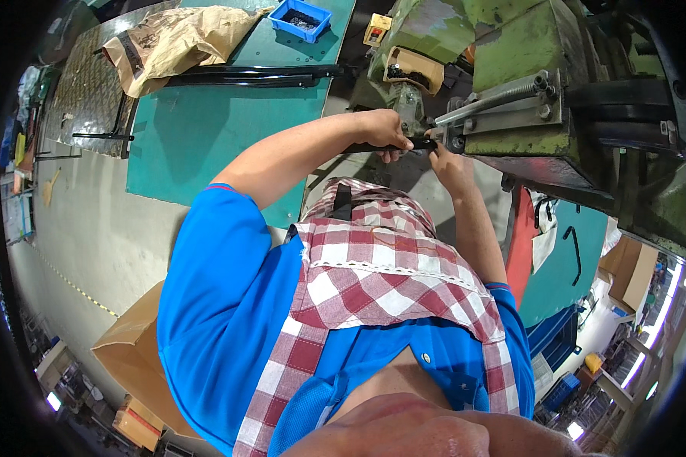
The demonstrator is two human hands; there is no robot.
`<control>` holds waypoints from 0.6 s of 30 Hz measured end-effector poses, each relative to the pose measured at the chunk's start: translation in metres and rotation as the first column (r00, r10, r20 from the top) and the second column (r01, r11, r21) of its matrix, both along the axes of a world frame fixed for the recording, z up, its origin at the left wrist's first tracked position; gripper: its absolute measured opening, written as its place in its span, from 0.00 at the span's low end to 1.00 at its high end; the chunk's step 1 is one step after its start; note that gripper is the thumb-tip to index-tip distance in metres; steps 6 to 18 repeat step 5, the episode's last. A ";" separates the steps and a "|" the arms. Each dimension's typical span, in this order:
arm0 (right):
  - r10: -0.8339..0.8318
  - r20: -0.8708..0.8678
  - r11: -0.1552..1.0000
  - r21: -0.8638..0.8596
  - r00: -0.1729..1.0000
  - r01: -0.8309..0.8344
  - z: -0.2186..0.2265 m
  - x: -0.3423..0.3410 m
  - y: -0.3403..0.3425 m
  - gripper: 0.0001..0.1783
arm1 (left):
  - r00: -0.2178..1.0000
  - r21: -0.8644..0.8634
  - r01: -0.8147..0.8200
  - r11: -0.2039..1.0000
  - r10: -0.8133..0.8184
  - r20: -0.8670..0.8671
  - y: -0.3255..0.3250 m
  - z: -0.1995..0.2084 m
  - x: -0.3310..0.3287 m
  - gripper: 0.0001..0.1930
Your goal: The person assembles black metal frame components using a green industrial machine. They insert rods into the machine, secure them, and then place the assembled frames into a blue crate. The process is repeated multiple times.
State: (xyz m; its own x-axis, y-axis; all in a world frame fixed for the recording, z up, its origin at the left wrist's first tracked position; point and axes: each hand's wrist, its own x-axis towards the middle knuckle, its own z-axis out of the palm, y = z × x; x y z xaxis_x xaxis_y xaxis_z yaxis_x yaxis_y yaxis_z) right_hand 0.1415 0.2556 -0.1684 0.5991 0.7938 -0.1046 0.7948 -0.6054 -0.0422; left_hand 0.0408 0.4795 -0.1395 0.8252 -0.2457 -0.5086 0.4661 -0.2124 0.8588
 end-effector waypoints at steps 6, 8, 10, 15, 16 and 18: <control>0.180 0.210 0.941 0.247 0.961 -0.230 0.001 0.013 -0.007 0.27 | 0.999 -0.026 -0.036 0.999 0.036 -0.011 -0.009 0.003 0.000 0.20; 0.180 0.210 0.941 0.247 0.961 -0.230 0.001 0.013 -0.007 0.27 | 0.999 -0.026 -0.036 0.999 0.036 -0.011 -0.009 0.003 0.000 0.20; 0.180 0.210 0.941 0.247 0.961 -0.230 0.001 0.013 -0.007 0.27 | 0.999 -0.026 -0.036 0.999 0.036 -0.011 -0.009 0.003 0.000 0.20; 0.180 0.210 0.941 0.247 0.961 -0.230 0.001 0.013 -0.007 0.27 | 0.999 -0.026 -0.036 0.999 0.036 -0.011 -0.009 0.003 0.000 0.20; 0.180 0.210 0.941 0.247 0.961 -0.230 0.001 0.013 -0.007 0.27 | 0.999 -0.026 -0.036 0.999 0.036 -0.011 -0.009 0.003 0.000 0.20; 0.180 0.210 0.941 0.247 0.961 -0.230 0.001 0.013 -0.007 0.27 | 0.999 -0.026 -0.036 0.999 0.036 -0.011 -0.009 0.003 0.000 0.20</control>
